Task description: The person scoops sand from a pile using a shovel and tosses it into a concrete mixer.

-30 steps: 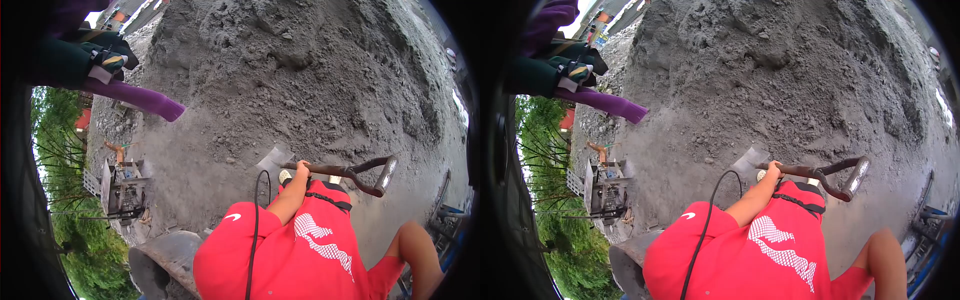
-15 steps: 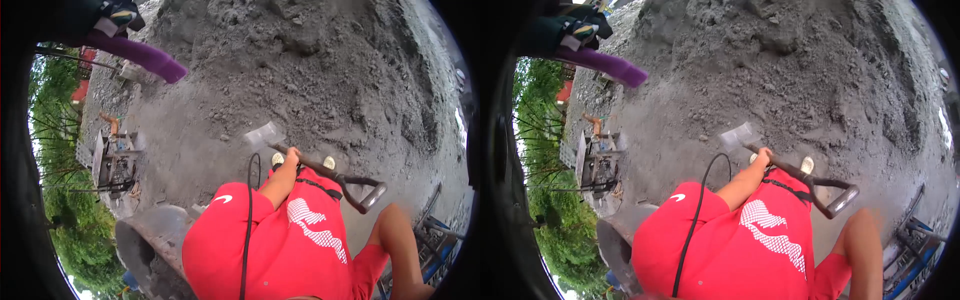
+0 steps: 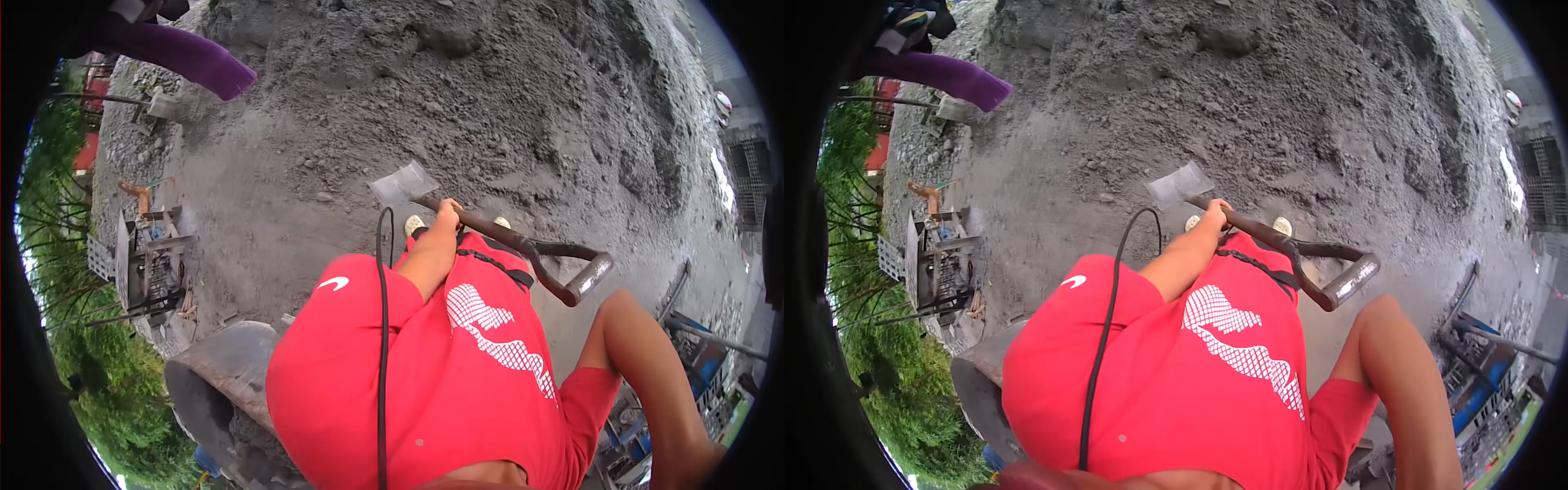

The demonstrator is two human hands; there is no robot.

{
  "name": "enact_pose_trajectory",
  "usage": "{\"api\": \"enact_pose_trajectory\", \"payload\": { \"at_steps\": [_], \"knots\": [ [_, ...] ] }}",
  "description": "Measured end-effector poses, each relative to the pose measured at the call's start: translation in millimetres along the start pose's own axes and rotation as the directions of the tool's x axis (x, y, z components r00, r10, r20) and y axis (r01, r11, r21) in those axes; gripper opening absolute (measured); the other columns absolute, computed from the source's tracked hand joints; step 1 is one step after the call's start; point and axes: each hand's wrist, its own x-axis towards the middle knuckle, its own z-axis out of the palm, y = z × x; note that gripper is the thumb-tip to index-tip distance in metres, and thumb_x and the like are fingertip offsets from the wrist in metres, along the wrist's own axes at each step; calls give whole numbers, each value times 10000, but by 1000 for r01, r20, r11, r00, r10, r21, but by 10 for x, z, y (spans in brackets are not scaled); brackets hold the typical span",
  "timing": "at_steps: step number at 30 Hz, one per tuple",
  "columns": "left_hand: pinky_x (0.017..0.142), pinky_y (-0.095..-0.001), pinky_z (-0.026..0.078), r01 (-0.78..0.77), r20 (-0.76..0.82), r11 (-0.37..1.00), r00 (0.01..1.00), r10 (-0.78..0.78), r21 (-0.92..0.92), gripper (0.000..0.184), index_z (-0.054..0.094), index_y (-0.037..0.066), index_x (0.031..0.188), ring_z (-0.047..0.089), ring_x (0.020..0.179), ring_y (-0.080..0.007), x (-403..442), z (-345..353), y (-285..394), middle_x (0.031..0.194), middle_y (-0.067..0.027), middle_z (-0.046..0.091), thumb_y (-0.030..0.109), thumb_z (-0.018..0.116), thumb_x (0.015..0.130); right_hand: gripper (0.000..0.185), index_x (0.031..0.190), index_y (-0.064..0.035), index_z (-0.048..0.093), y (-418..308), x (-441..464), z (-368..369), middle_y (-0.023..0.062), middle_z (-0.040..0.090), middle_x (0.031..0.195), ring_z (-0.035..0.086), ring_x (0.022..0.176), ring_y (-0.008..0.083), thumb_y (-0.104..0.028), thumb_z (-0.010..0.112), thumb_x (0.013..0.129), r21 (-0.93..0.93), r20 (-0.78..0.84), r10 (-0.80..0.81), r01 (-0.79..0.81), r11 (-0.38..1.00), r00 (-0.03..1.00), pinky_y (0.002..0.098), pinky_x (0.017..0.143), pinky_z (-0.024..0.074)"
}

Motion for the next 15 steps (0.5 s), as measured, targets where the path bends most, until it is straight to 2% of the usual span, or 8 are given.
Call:
{"api": "enact_pose_trajectory", "payload": {
  "at_steps": [3,8,15],
  "knots": [
    [448,-400,403,-5,32,1000,999,5,-23,156,479,106,556,464,496,-281,-138,-57,-299,599,-102,503,240,557,580,386,1167,-105,450,30,21,61,79,394,1077,439,676,180,-320,490,849,31,22,-1,0,1000,1000,278,508,361],
    [467,-403,407,-14,46,997,999,17,-73,154,483,102,567,467,505,-283,-149,-405,-365,600,-99,501,233,561,583,407,1181,-106,449,89,20,12,90,393,1114,443,695,196,-330,490,845,79,-64,30,-25,997,997,293,526,367],
    [492,-407,412,0,92,998,996,6,-65,151,487,95,582,473,518,-286,-29,-323,-587,601,-96,498,224,566,588,436,1200,-106,448,221,-39,24,105,390,1166,448,722,218,-345,491,839,146,61,85,-93,985,995,313,551,375]
  ]
}}
